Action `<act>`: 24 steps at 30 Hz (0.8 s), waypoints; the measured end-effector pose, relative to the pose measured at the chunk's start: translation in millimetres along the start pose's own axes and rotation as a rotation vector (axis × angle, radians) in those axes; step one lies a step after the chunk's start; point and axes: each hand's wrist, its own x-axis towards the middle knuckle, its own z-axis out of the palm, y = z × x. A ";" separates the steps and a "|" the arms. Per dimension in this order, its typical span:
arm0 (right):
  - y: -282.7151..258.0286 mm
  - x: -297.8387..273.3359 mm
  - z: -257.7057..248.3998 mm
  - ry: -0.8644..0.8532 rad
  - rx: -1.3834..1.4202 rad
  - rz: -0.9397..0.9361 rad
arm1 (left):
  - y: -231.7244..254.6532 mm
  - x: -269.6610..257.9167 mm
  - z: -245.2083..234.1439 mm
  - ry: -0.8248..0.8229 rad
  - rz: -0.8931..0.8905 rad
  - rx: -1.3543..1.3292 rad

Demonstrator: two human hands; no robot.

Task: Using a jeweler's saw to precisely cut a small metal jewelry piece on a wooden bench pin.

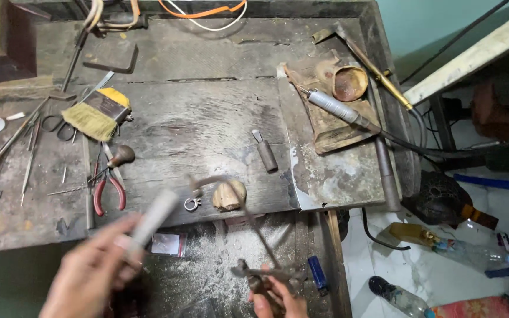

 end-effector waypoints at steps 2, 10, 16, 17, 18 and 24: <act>7.8 1.5 14.8 0.105 0.115 -0.225 | -11.4 -9.1 33.1 -0.215 0.010 -0.094; 32.2 30.5 35.2 0.084 0.070 0.135 | -9.2 -38.6 72.5 -0.566 -0.289 -0.509; 173.9 77.9 58.4 -0.816 1.699 0.288 | 14.4 -37.9 59.1 -0.442 -0.260 -0.753; 181.1 88.6 57.5 -0.714 1.488 0.438 | 19.2 -37.4 53.7 -0.392 -0.207 -0.727; 188.2 100.5 55.8 -0.610 1.268 0.569 | 23.9 -36.1 49.1 -0.344 -0.153 -0.702; 78.6 5.0 44.7 0.376 0.386 -0.553 | 55.9 -13.3 16.7 0.260 0.231 0.259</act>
